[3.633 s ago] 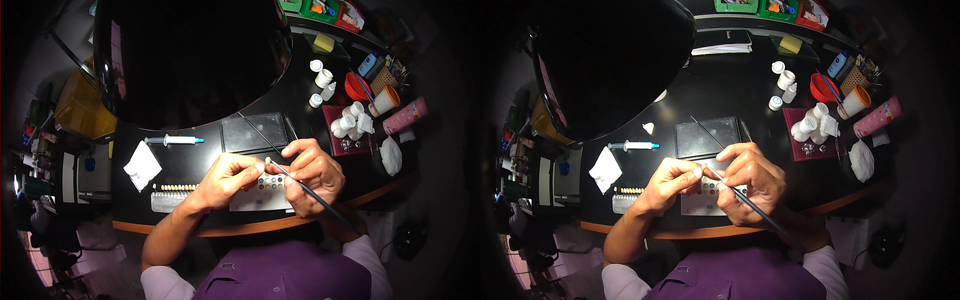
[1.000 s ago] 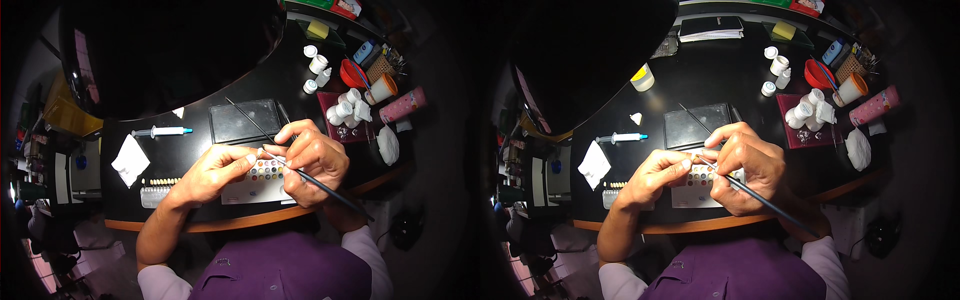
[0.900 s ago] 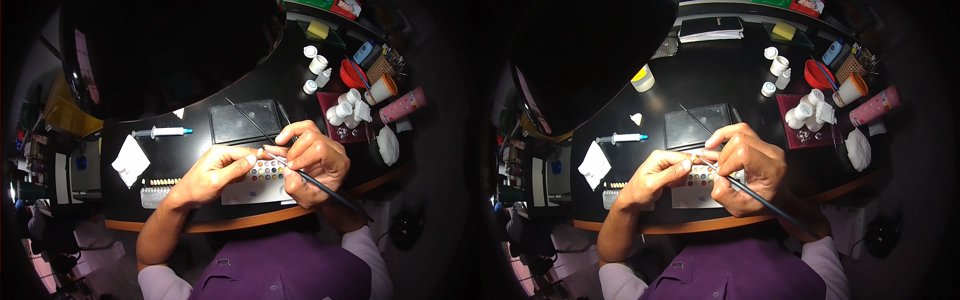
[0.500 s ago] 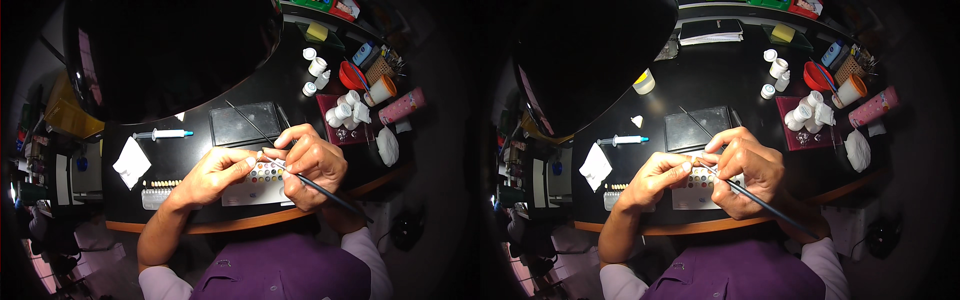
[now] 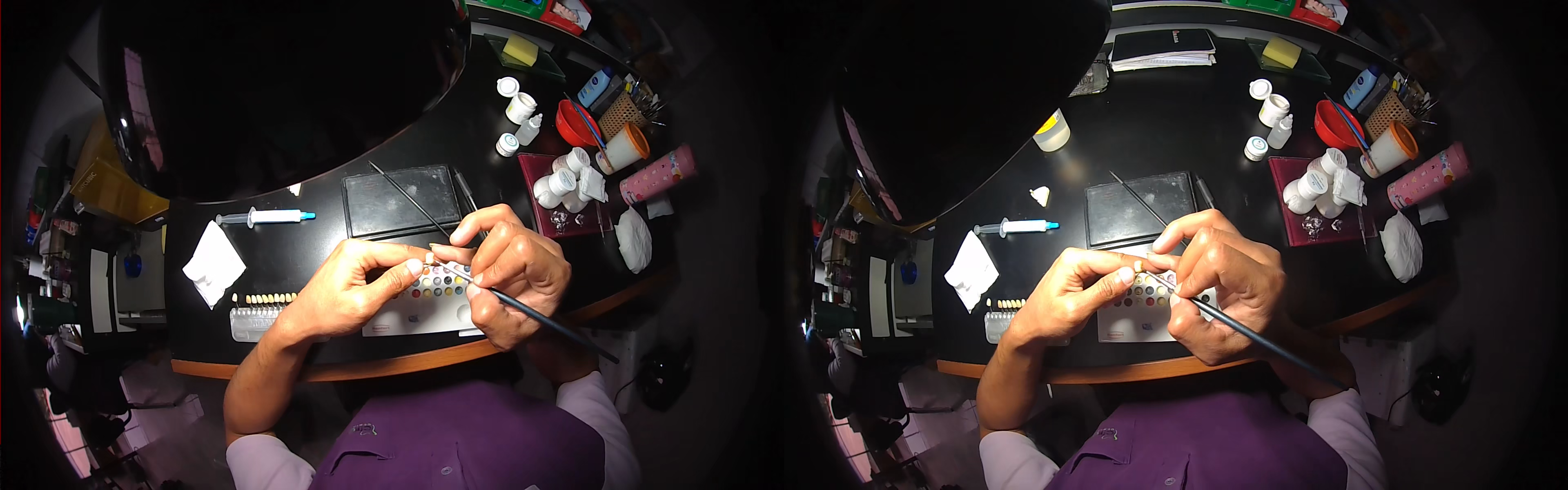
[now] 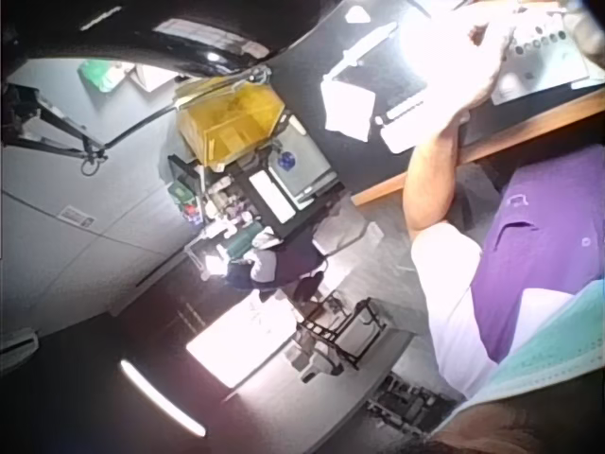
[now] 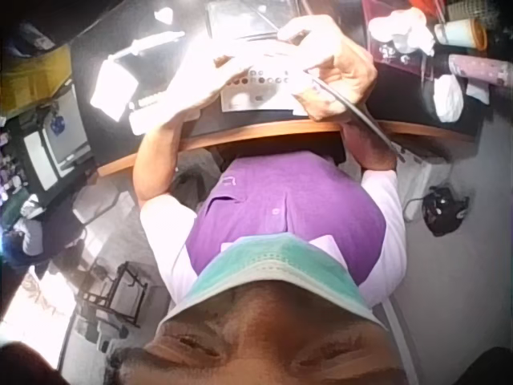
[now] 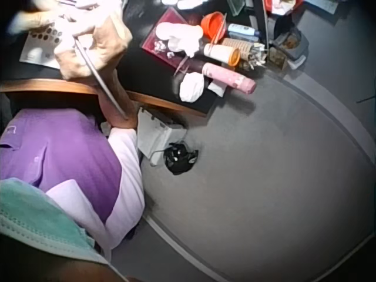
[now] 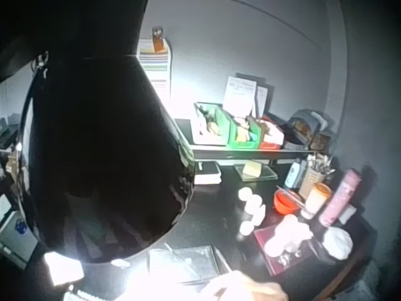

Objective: The person applies various colored stains to a dental crown using a fine brush. They pick up pigments from a color palette and paint the crown surface held in their hand, and later use a syringe to apply a substance to the crown.

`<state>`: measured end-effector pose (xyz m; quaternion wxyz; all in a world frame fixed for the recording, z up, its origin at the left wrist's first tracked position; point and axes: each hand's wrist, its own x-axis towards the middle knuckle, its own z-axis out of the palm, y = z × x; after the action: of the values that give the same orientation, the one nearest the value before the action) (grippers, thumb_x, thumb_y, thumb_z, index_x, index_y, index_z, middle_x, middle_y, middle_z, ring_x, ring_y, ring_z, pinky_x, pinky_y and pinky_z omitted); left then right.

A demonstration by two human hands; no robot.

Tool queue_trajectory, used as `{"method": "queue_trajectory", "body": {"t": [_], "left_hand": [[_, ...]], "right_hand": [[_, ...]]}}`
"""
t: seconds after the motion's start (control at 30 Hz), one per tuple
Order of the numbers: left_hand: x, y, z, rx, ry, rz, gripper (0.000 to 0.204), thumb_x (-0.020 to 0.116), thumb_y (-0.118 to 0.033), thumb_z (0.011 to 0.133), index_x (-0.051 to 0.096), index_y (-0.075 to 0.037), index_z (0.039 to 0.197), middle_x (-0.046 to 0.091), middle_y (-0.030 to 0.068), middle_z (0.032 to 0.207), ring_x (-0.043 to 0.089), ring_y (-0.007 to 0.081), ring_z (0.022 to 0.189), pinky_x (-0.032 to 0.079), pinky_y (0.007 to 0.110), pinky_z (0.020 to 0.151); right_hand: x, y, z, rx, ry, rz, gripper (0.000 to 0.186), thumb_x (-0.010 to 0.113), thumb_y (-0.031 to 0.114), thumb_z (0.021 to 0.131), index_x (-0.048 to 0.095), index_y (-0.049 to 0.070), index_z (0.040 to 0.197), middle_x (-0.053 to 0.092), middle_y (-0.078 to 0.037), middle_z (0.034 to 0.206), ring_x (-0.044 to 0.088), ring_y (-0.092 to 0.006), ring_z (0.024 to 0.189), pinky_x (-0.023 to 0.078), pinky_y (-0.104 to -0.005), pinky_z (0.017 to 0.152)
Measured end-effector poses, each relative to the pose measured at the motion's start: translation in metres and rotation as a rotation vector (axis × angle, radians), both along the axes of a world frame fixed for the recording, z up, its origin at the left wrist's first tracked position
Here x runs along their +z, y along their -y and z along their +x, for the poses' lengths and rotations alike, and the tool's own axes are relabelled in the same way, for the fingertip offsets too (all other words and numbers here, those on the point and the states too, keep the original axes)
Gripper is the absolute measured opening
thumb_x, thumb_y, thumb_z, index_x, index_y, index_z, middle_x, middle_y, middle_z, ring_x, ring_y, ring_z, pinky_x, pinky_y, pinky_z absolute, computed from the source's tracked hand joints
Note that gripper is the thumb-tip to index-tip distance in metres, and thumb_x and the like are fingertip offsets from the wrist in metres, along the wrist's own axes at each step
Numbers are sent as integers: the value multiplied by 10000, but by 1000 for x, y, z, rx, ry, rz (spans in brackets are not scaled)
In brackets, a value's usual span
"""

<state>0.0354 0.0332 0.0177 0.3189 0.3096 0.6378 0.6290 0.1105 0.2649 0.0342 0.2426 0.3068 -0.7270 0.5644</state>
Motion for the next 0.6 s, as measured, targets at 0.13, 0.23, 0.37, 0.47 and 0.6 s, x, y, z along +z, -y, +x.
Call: {"method": "queue_trajectory", "body": {"t": [0.13, 0.23, 0.37, 0.47, 0.6], "left_hand": [[3, 0, 0, 4, -27, -9, 309, 657, -227, 1099, 778, 13, 1253, 757, 59, 881, 636, 90, 803, 528, 295, 737], [3, 0, 0, 13, -45, -11, 301, 662, -217, 1095, 779, 12, 1251, 764, 64, 886, 643, 90, 799, 532, 295, 733], [-1, 0, -1, 15, -40, -4, 295, 668, -206, 1090, 779, 15, 1252, 764, 60, 879, 636, 86, 783, 528, 293, 718], [-5, -2, -1, 15, -56, 0, 293, 670, -205, 1089, 780, 16, 1246, 759, 55, 869, 631, 84, 777, 525, 293, 712], [-8, -2, -1, 26, -67, 22, 290, 671, -204, 1087, 781, 17, 1239, 751, 51, 856, 626, 81, 772, 523, 293, 708]], "right_hand": [[-1, -3, 4, 32, 66, -45, 134, 596, -96, 803, 581, 16, 875, 611, -109, 836, 634, -284, 1015, 711, -474, 906], [-1, -1, 4, 13, 77, -51, 138, 593, -96, 802, 580, 15, 885, 605, -109, 844, 626, -286, 1041, 708, -478, 920], [-2, 1, 2, -29, 36, -11, 141, 599, -104, 783, 593, 13, 860, 612, -108, 824, 638, -283, 996, 715, -469, 890], [-1, 3, 1, -46, -7, -3, 146, 605, -112, 762, 601, 13, 838, 619, -108, 809, 647, -284, 964, 721, -458, 863], [-1, 4, 1, -56, -20, 2, 158, 604, -117, 740, 602, 13, 829, 624, -108, 801, 653, -288, 945, 724, -448, 838]]}}
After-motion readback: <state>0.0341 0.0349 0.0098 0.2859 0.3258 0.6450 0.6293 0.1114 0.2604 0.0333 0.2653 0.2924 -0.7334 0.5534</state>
